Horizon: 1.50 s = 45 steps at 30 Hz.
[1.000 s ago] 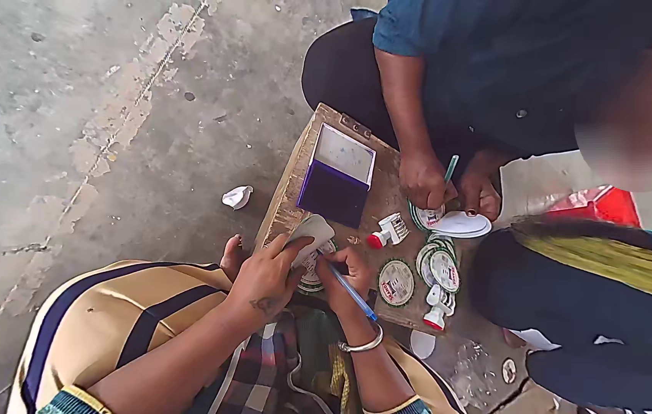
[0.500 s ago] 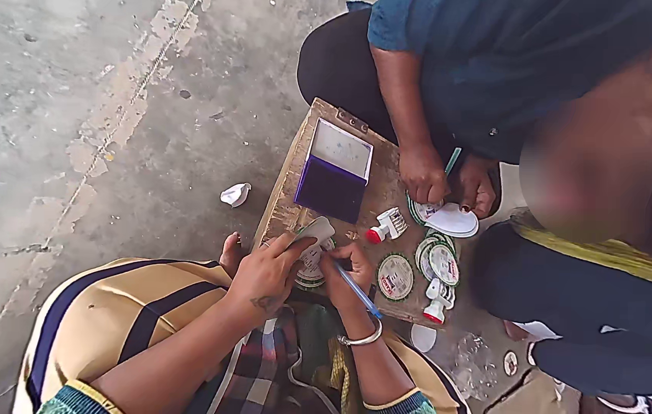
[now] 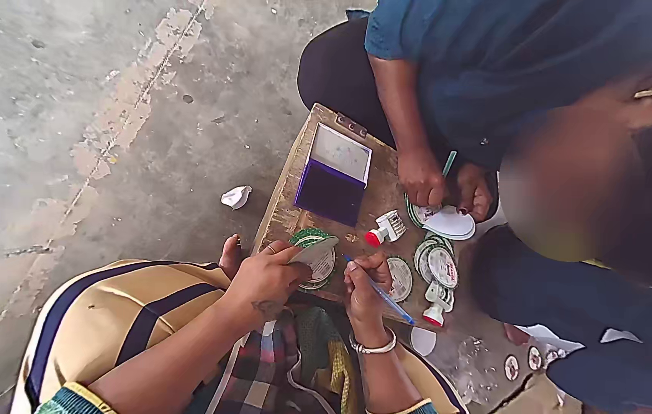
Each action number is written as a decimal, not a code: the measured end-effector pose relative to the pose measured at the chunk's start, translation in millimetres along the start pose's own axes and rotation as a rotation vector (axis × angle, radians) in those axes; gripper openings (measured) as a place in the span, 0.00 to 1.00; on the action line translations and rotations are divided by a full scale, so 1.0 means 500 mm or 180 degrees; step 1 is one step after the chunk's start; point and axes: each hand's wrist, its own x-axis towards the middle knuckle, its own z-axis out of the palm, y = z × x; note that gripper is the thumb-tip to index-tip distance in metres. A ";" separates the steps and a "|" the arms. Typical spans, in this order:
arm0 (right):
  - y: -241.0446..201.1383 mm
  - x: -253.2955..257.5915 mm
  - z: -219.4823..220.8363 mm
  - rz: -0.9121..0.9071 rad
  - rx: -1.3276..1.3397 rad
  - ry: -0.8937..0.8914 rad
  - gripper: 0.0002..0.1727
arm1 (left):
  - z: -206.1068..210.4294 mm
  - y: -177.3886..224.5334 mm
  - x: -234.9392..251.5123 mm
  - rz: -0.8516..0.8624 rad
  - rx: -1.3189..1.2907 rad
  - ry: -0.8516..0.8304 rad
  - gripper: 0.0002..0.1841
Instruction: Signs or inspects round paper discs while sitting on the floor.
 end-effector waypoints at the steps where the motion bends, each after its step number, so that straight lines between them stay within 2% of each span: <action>1: 0.000 0.000 0.000 0.0018 0.0023 -0.0005 0.14 | 0.000 0.000 0.000 -0.0046 -0.0024 -0.0003 0.08; 5: 0.001 0.001 0.000 0.0024 0.0048 -0.0041 0.14 | -0.002 -0.001 0.001 0.0030 -0.0052 -0.0084 0.13; 7: 0.002 0.000 -0.002 0.0014 0.0055 -0.0084 0.14 | -0.001 0.001 0.001 -0.0002 -0.0065 -0.0078 0.11; 12: 0.004 0.001 -0.004 -0.0004 0.0145 -0.0143 0.14 | -0.001 0.005 0.000 -0.0297 -0.0128 0.0001 0.11; 17: 0.005 -0.001 -0.009 -0.0034 0.0188 -0.0200 0.14 | -0.013 0.007 0.008 -0.0830 -0.0680 -0.0051 0.07; 21: 0.011 -0.006 -0.017 -0.0116 0.0325 -0.0307 0.12 | -0.022 0.008 0.014 -0.1157 -0.0916 -0.0072 0.12; 24: 0.016 -0.011 -0.021 -0.0372 -0.0073 -0.0456 0.10 | -0.020 0.001 0.017 -0.1247 -0.1015 0.0028 0.14; 29: 0.012 0.002 0.004 -0.1151 -0.1334 -0.0991 0.04 | -0.004 -0.005 0.010 -0.1094 -0.0850 0.0271 0.12; 36: 0.017 0.016 0.011 -0.0570 -0.1594 -0.1007 0.07 | -0.002 0.002 0.009 -0.0955 -0.0547 0.0286 0.13; 45: 0.020 0.016 0.017 -0.0620 -0.1668 -0.0964 0.08 | -0.008 -0.002 0.010 -0.1026 -0.0713 0.0209 0.13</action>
